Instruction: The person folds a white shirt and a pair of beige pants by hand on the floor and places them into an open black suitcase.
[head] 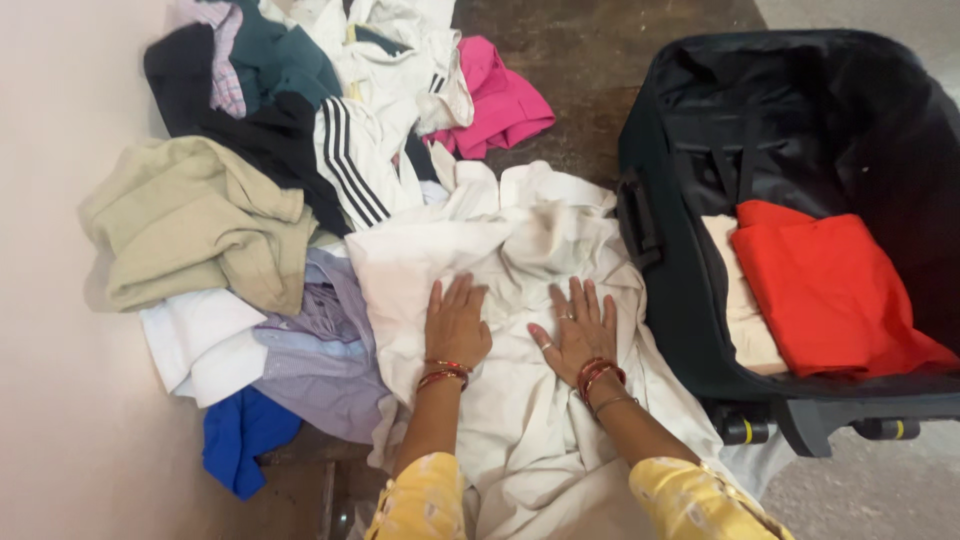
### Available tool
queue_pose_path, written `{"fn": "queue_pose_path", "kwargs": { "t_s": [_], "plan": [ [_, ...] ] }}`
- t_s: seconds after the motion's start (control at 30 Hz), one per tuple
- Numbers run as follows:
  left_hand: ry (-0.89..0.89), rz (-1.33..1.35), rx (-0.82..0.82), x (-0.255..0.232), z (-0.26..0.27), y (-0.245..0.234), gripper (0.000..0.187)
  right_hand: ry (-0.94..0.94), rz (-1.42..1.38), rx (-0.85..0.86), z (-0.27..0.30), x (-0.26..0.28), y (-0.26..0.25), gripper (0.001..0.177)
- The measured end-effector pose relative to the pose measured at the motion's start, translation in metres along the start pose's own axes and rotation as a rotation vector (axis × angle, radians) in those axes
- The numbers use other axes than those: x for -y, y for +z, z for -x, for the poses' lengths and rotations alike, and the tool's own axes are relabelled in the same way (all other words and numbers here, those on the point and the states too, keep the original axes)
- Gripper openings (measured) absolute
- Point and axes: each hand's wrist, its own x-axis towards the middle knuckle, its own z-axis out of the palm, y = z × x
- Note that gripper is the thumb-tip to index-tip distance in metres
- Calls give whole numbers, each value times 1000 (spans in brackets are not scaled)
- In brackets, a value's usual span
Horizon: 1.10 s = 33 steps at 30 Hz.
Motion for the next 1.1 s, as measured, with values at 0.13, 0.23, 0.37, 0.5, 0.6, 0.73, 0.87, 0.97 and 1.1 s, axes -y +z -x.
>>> {"fn": "queue_pose_path", "kwargs": {
  "t_s": [0.13,0.23,0.37,0.5,0.6,0.73,0.87,0.97,1.1],
  "plan": [
    [23,-71,-124,-7,11,-8,65,-25,-160,-197,2,-9,7,83],
    [71,-31,-198,-3,13,-7,62,202,-476,-266,-11,-9,10,79],
    [57,75,-186,1,11,-1,64,411,-989,-531,-49,-27,14,82],
    [57,185,-177,4,13,-6,74,388,-1208,-371,-103,-42,14,59],
    [52,131,-155,-1,12,-13,74,548,-1152,-228,-125,-49,-8,31],
    [193,287,-272,-15,16,-26,83,333,-1468,-845,-138,-54,-58,15],
    [35,48,-430,-32,13,-31,76,108,-1204,-930,-135,-53,-70,25],
    [-232,-77,-148,-20,2,-40,83,-131,-584,-905,-116,-41,-51,34],
    [-261,-12,-126,-7,9,-33,93,-360,-238,222,-88,-3,-30,34]
  ]
}}
